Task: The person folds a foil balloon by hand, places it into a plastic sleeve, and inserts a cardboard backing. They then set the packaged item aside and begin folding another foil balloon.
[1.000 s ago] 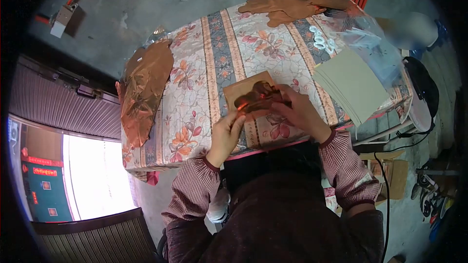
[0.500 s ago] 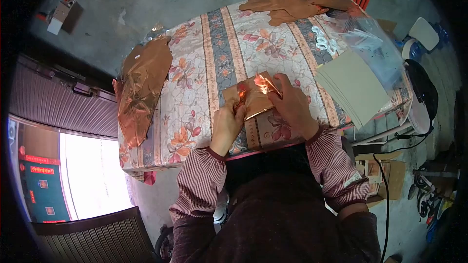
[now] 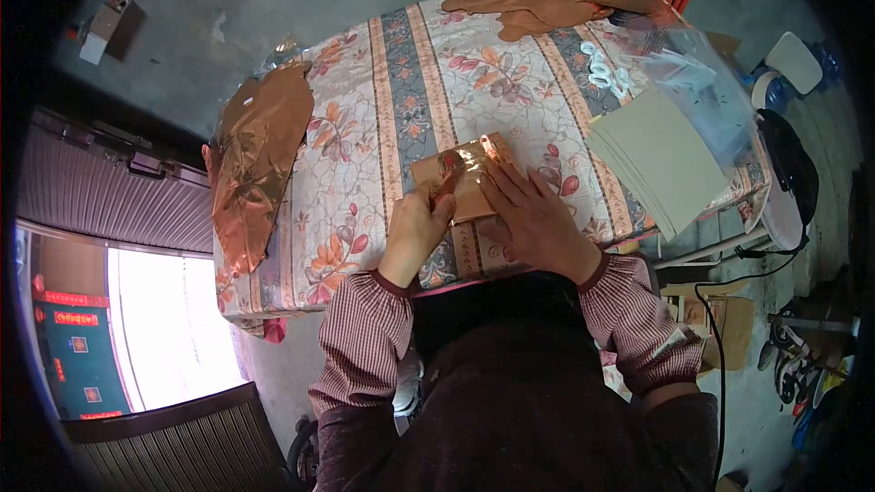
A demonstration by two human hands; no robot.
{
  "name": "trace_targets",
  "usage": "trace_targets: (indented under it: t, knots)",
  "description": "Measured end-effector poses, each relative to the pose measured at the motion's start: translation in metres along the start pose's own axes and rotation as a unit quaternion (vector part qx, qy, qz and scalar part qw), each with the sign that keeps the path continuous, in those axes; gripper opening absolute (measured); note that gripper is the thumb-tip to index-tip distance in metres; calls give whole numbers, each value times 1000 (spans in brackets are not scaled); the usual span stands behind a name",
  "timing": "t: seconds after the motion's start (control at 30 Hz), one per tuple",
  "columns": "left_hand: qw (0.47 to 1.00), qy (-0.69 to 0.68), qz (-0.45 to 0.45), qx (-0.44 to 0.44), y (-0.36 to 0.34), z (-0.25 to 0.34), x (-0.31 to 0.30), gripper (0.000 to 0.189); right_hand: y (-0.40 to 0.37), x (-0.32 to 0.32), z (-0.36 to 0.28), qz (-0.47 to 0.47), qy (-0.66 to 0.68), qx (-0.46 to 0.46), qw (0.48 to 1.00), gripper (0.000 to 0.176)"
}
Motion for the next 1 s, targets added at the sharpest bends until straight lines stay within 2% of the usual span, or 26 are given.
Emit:
trace_targets:
  t: [0.17,0.23,0.3,0.33,0.37,0.4,0.43,0.47,0.53,0.67,0.73,0.8,0.93,0.97,1.0]
  knots:
    - [997,-82,4,-4,4,-40,10,23,-2,3,0,13,-14,4,1000,61]
    - [993,-117,0,-11,-3,-34,2,23,-2,3,0,17,-15,4,1000,61]
    - [982,-176,55,-31,-22,-27,-14,28,-3,3,1,22,-16,7,1000,59]
    - [983,-174,54,-33,-30,-22,-15,28,-3,5,2,21,-13,7,1000,59]
    - [987,-60,136,56,-40,-4,-27,32,-4,6,3,23,-15,4,1000,60]
    - [965,54,214,144,-52,18,-34,35,-5,7,3,25,-17,0,1000,61]
    - [973,43,126,188,-54,35,-23,49,-6,8,3,23,-16,-2,1000,61]
    - [974,43,129,183,-54,40,-12,49,-5,9,2,6,-27,-3,1000,62]
    - [954,100,50,278,-54,64,22,63,-2,8,2,-11,-40,-8,999,63]
    - [957,162,-5,239,-53,62,33,75,-3,1,1,-18,-26,-19,999,61]
    - [967,106,-53,225,-56,60,29,80,-3,2,-2,-25,-44,-22,998,59]
    - [968,100,-75,218,-58,55,29,78,0,-2,1,2,-16,17,1000,57]
    - [974,73,-119,180,-52,41,27,73,1,-7,1,9,-8,20,1000,55]
    - [976,95,-83,176,-50,36,23,62,1,-6,1,7,-2,22,1000,55]
    - [976,95,-84,178,-49,25,25,62,1,-5,1,4,4,24,1000,56]
Point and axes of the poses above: each hand's wrist, its own y-axis towards the middle knuckle, its own x-axis out of the palm, z = x × y, the point moved 7 cm from there along y, towards the middle knuckle, and after that the axes turned 1 degree about -z, right-handed, at the moved point
